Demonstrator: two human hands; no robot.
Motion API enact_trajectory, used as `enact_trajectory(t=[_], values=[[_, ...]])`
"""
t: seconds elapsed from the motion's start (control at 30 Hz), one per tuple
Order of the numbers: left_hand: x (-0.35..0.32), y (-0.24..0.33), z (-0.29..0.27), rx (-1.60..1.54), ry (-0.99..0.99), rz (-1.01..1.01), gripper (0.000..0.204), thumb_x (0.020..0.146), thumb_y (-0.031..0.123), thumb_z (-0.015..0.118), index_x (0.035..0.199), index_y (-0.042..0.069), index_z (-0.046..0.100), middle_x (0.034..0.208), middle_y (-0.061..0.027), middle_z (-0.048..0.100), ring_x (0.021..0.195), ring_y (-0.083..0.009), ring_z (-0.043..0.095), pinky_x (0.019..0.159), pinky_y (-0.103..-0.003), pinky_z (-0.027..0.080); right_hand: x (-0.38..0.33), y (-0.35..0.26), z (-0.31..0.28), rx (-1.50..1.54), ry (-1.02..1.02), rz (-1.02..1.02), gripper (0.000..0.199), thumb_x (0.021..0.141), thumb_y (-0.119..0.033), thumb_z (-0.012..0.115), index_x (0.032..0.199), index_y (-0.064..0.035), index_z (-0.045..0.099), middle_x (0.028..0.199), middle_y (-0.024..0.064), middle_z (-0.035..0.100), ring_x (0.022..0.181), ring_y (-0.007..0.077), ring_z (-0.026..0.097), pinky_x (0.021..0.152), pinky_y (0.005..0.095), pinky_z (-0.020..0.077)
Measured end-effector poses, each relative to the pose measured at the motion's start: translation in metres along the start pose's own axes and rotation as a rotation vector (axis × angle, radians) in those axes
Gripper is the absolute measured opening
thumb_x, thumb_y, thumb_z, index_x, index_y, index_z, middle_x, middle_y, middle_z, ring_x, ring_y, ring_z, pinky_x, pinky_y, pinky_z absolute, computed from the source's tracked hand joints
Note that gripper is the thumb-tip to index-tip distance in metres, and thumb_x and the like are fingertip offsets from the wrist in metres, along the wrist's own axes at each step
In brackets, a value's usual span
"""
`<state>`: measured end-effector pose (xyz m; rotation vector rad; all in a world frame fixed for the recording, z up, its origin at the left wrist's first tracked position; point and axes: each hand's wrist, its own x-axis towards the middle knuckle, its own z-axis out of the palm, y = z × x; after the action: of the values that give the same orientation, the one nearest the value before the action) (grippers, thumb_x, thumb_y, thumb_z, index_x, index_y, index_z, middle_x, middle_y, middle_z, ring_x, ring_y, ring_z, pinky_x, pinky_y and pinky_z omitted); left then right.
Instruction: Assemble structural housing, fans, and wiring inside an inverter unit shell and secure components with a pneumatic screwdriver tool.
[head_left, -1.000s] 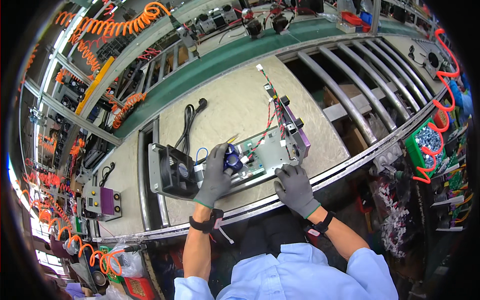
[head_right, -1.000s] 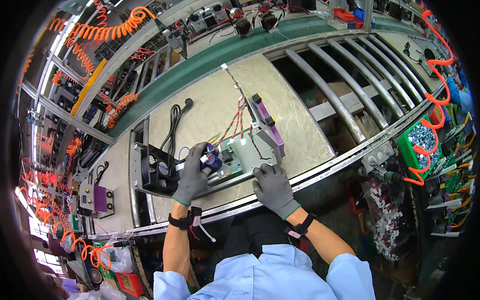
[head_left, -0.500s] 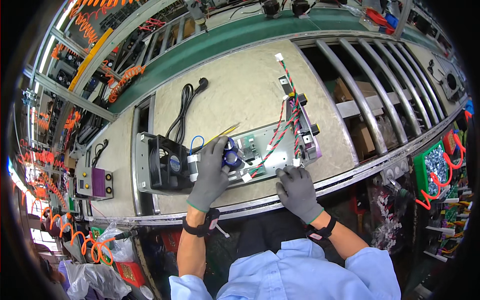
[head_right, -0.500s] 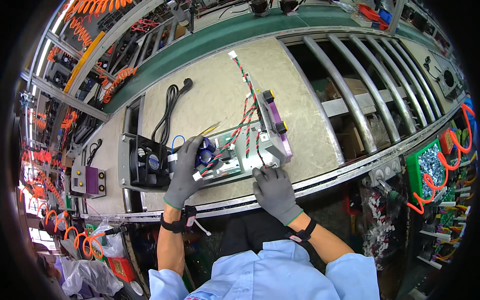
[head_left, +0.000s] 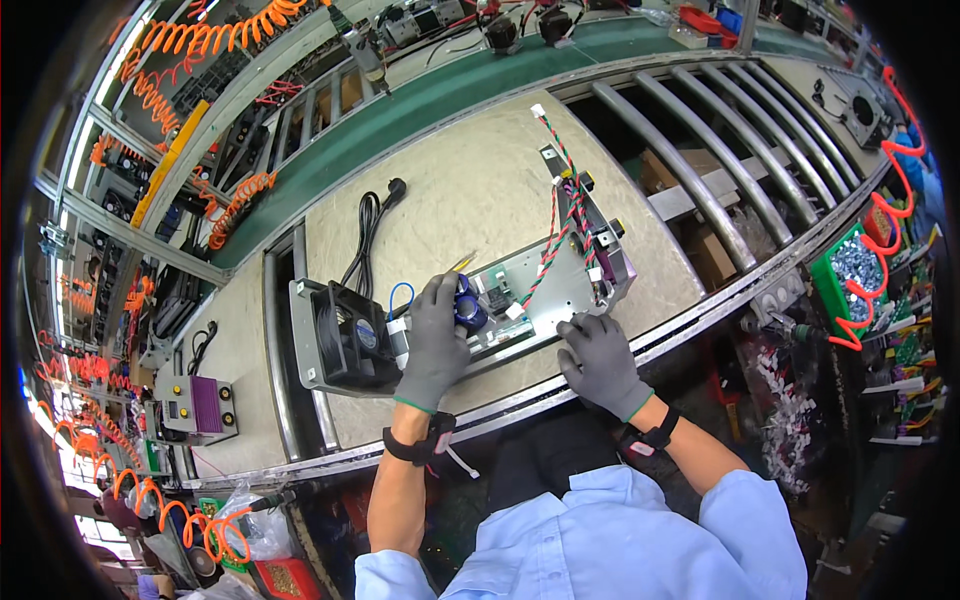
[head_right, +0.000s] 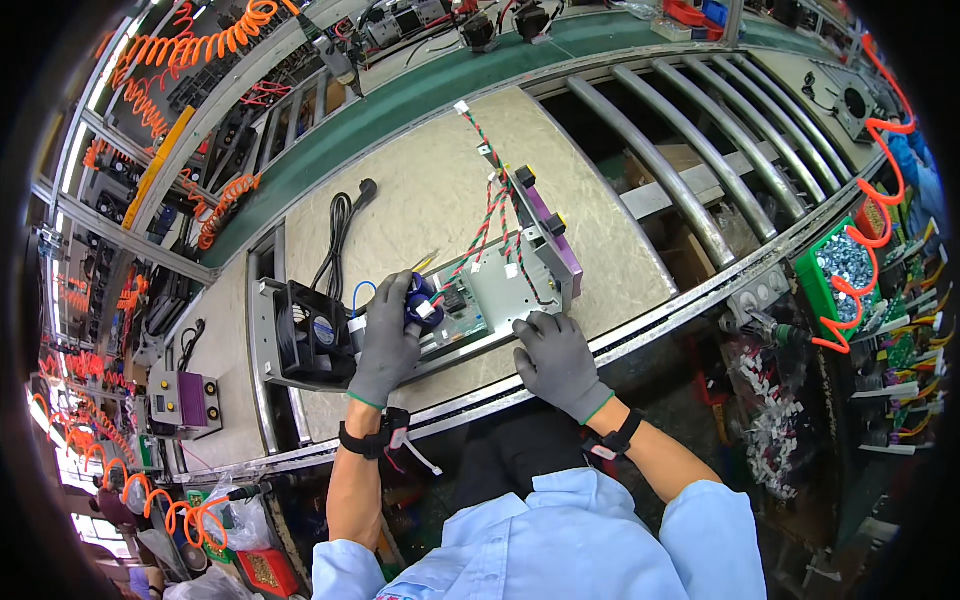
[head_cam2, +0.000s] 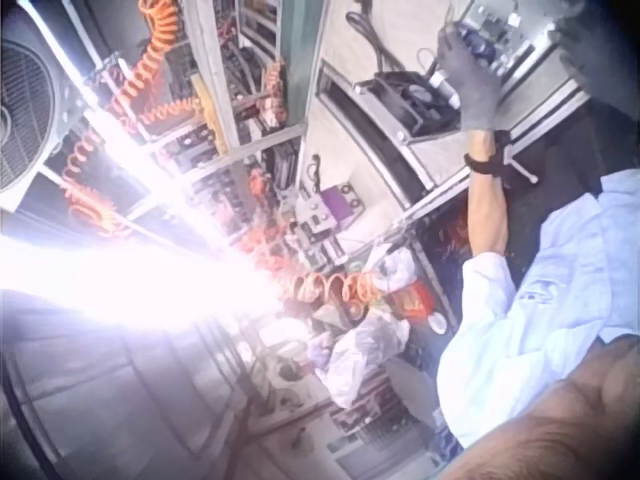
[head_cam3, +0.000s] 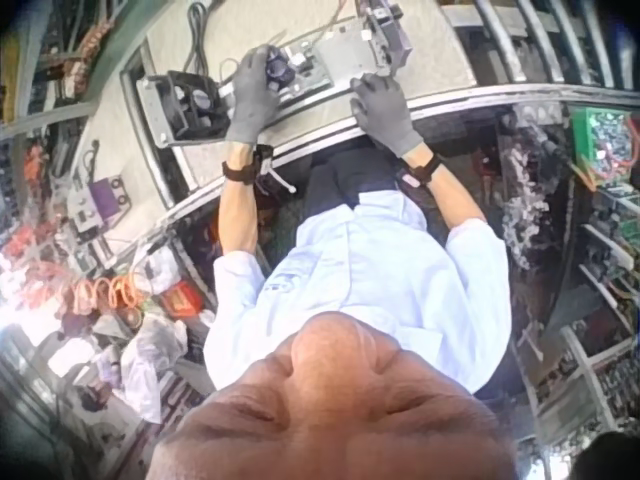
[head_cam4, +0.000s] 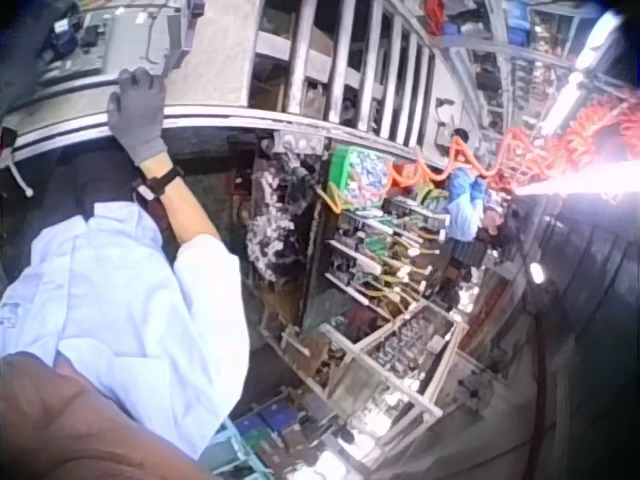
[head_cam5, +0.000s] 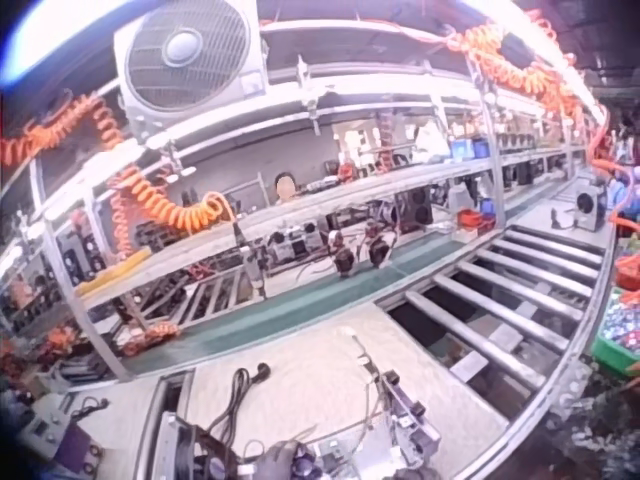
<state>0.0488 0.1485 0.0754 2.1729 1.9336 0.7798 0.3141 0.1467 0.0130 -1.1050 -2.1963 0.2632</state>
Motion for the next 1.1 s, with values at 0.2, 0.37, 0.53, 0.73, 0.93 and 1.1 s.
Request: enact_trajectory(t=[0.2, 0.37, 0.53, 0.73, 0.93, 1.1], values=[[0.0, 0.007, 0.0, 0.083, -0.007, -0.052, 0.069, 0.069, -0.009, 0.062, 0.136, 0.003, 0.047, 0.133, -0.0203, 0.053, 0.118, -0.0436, 0.052, 0.102, -0.05, 0.042, 0.015, -0.006, -0.002, 0.042, -0.11, 0.065, 0.03, 0.08, -0.013, 0.066, 0.11, -0.0052, 0.064, 0.104, 0.0156, 0.061, 0.093, 0.0348, 0.061, 0.079, 0.0455, 0.0514], [0.0, 0.012, -0.01, 0.152, -0.125, -0.059, 0.083, 0.069, 0.015, 0.073, 0.141, -0.001, 0.036, 0.136, -0.0262, 0.046, 0.123, -0.047, 0.048, 0.106, -0.051, 0.04, 0.053, -0.009, 0.016, 0.112, -0.046, -0.025, 0.024, 0.082, -0.008, 0.063, 0.106, -0.0055, 0.065, 0.102, 0.0159, 0.062, 0.095, 0.0355, 0.062, 0.08, 0.0464, 0.0525], [0.001, 0.027, -0.011, 0.151, -0.122, -0.133, 0.1, 0.059, 0.037, 0.09, 0.138, 0.0, 0.039, 0.135, -0.0201, 0.048, 0.122, -0.0435, 0.048, 0.102, -0.051, 0.044, 0.07, 0.003, 0.035, 0.016, -0.202, -0.11, 0.039, 0.082, -0.002, 0.062, 0.12, -0.0107, 0.065, 0.109, 0.0135, 0.065, 0.094, 0.0351, 0.064, 0.079, 0.0443, 0.0548], [0.002, 0.03, -0.002, 0.319, -0.108, -0.081, 0.105, 0.056, 0.041, 0.094, 0.136, -0.002, 0.041, 0.134, -0.0161, 0.047, 0.123, -0.0402, 0.045, 0.099, -0.051, 0.043, 0.071, 0.012, 0.04, 0.084, -0.172, -0.212, 0.04, 0.077, 0.004, 0.059, 0.116, -0.0069, 0.066, 0.113, 0.013, 0.065, 0.097, 0.0355, 0.062, 0.083, 0.0441, 0.0526], [0.0, 0.019, 0.013, 0.459, -0.095, 0.051, 0.093, 0.06, 0.05, 0.088, 0.127, -0.006, 0.055, 0.13, -0.0129, 0.051, 0.128, -0.0329, 0.043, 0.103, -0.053, 0.035, 0.069, 0.015, 0.041, 0.065, -0.23, -0.236, 0.042, 0.081, -0.002, 0.056, 0.122, -0.0049, 0.064, 0.116, 0.0151, 0.065, 0.1, 0.0365, 0.063, 0.084, 0.0456, 0.0515], [-0.002, 0.019, 0.007, 0.33, -0.08, 0.037, 0.088, 0.056, 0.045, 0.09, 0.124, -0.002, 0.059, 0.134, -0.016, 0.048, 0.13, -0.0356, 0.042, 0.105, -0.058, 0.033, 0.066, 0.011, 0.039, 0.015, -0.165, -0.258, 0.038, 0.082, -0.002, 0.059, 0.12, -0.0027, 0.063, 0.116, 0.0171, 0.065, 0.098, 0.0374, 0.062, 0.082, 0.0479, 0.051]])
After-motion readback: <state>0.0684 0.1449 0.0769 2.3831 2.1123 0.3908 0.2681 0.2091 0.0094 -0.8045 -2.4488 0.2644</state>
